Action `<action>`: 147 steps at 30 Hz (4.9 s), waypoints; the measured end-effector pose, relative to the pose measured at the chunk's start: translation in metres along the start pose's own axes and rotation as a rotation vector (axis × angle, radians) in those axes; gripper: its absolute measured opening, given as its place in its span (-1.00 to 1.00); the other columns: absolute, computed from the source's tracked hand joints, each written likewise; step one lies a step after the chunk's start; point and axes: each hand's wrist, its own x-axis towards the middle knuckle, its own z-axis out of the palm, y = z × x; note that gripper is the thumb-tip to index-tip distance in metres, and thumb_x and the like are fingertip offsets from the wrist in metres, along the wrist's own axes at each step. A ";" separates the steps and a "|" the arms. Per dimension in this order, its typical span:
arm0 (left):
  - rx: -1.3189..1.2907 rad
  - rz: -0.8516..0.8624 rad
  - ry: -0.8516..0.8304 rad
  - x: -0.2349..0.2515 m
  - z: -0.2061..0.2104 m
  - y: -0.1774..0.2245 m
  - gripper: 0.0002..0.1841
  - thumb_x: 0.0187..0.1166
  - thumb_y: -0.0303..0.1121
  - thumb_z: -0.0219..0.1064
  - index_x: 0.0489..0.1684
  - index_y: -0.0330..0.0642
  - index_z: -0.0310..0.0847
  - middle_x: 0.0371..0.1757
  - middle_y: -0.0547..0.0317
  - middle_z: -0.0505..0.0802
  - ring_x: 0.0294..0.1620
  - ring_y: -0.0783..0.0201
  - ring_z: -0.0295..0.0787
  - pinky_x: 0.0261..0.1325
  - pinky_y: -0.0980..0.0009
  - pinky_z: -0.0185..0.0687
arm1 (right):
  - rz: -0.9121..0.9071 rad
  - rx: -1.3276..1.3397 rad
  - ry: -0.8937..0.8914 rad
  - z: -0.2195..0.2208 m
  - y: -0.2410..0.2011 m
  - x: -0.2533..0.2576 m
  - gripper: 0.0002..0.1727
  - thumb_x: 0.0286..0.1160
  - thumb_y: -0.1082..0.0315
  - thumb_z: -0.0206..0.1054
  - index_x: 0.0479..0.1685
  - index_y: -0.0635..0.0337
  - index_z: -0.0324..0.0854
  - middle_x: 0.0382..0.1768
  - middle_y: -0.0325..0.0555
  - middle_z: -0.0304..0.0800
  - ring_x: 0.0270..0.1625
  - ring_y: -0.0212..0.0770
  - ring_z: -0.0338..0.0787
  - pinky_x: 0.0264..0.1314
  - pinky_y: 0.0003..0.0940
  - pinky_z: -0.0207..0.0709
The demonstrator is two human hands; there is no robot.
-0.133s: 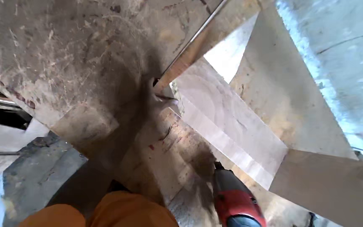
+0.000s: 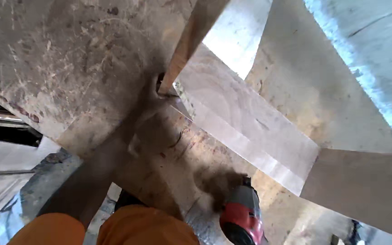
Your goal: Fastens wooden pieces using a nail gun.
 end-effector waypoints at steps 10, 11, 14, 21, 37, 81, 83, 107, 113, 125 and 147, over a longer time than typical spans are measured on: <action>-0.204 0.036 -0.054 0.020 0.006 0.021 -0.20 0.21 -0.17 0.75 0.47 -0.26 0.49 0.29 0.13 0.84 0.33 0.32 0.79 0.43 0.31 0.76 | 0.185 0.041 0.022 0.044 0.074 0.007 -0.01 0.21 -0.02 0.58 0.72 0.23 0.31 0.26 0.31 0.77 0.28 0.29 0.79 0.31 0.44 0.59; -0.182 0.040 -0.047 0.020 0.005 0.021 -0.22 0.18 -0.16 0.76 0.44 -0.25 0.52 0.30 0.14 0.85 0.34 0.32 0.80 0.44 0.31 0.76 | 0.186 0.050 0.021 0.042 0.076 0.009 0.00 0.21 -0.01 0.58 0.72 0.25 0.30 0.25 0.31 0.77 0.28 0.30 0.79 0.31 0.45 0.59; -0.207 0.060 -0.027 0.020 0.006 0.022 -0.29 0.17 -0.27 0.76 0.36 -0.29 0.57 0.23 0.10 0.88 0.28 0.26 0.83 0.38 0.27 0.80 | 0.171 0.078 -0.010 0.040 0.097 0.017 0.10 0.10 0.02 0.65 0.74 0.29 0.23 0.27 0.34 0.75 0.30 0.31 0.78 0.34 0.44 0.57; -0.174 0.007 0.028 -0.020 0.019 0.024 -0.37 0.23 -0.30 0.73 0.30 -0.28 0.59 0.14 0.09 0.89 0.18 0.21 0.88 0.29 0.19 0.86 | 0.162 0.123 -0.192 0.029 0.112 0.030 0.19 -0.07 0.06 0.72 0.74 0.18 0.16 0.22 0.30 0.75 0.28 0.26 0.77 0.31 0.43 0.58; -0.039 0.024 0.114 -0.240 0.074 0.058 -0.35 0.22 -0.38 0.74 0.32 -0.28 0.53 0.08 0.15 0.90 0.11 0.28 0.89 0.28 0.23 0.86 | 0.123 0.093 -0.151 0.019 0.139 0.017 -0.11 -0.04 0.14 0.79 0.42 0.19 0.45 -0.22 0.44 0.76 -0.13 0.53 0.78 -0.17 0.62 0.52; 1.653 -0.159 -0.332 -0.419 0.180 0.104 -0.34 0.49 0.00 0.49 0.39 -0.36 0.51 0.39 -0.30 0.68 0.49 -0.30 0.57 0.64 -0.24 0.25 | 0.054 -0.022 -0.246 -0.005 0.238 0.000 -0.14 0.13 0.13 0.64 0.41 0.31 0.26 -0.18 0.67 0.66 -0.08 0.75 0.69 -0.19 0.70 0.42; 1.745 -0.253 -0.431 -0.400 0.187 0.092 -0.40 0.57 -0.06 0.43 0.33 -0.43 0.49 0.18 -0.40 0.73 0.25 -0.38 0.70 0.28 -0.27 0.52 | 0.076 -0.032 -0.245 -0.006 0.236 0.000 -0.15 0.16 0.15 0.63 0.42 0.31 0.25 -0.18 0.69 0.65 -0.07 0.76 0.69 -0.18 0.70 0.42; 1.740 -0.168 -0.503 -0.399 0.192 0.083 -0.49 0.31 -0.19 0.51 0.08 -0.43 0.59 0.04 -0.34 0.78 0.12 -0.33 0.76 0.09 -0.28 0.58 | 0.037 -0.046 -0.117 0.006 0.238 0.000 -0.17 0.20 -0.05 0.54 0.32 0.34 0.30 -0.09 0.69 0.64 0.00 0.74 0.68 -0.18 0.71 0.42; 1.695 -0.183 -0.495 -0.397 0.191 0.082 -0.58 0.39 -0.25 0.47 0.07 -0.41 0.61 0.04 -0.32 0.79 0.13 -0.30 0.77 0.14 -0.25 0.59 | -0.012 -0.047 0.003 0.010 0.236 -0.011 -0.19 0.22 -0.02 0.54 0.36 0.32 0.31 -0.09 0.68 0.65 0.00 0.73 0.69 -0.16 0.68 0.45; 1.598 -0.240 -0.496 -0.385 0.192 0.086 -0.71 0.60 -0.50 0.25 0.20 -0.50 0.51 0.05 -0.38 0.75 0.15 -0.32 0.75 0.19 -0.15 0.61 | -0.113 -0.075 -0.255 -0.018 0.247 0.016 -0.12 0.23 0.19 0.63 0.57 0.32 0.28 0.01 0.54 0.74 0.08 0.57 0.76 0.05 0.62 0.52; 1.587 -0.201 -0.443 -0.384 0.190 0.079 -0.76 0.72 -0.62 0.00 0.15 -0.62 0.47 -0.01 -0.44 0.74 0.05 -0.32 0.77 0.10 -0.07 0.63 | -0.125 1.076 -1.320 -0.058 0.039 0.018 -0.78 0.44 0.37 0.26 -0.01 0.15 0.72 -0.67 -0.23 0.52 -0.67 -0.37 0.56 -0.55 -0.42 0.59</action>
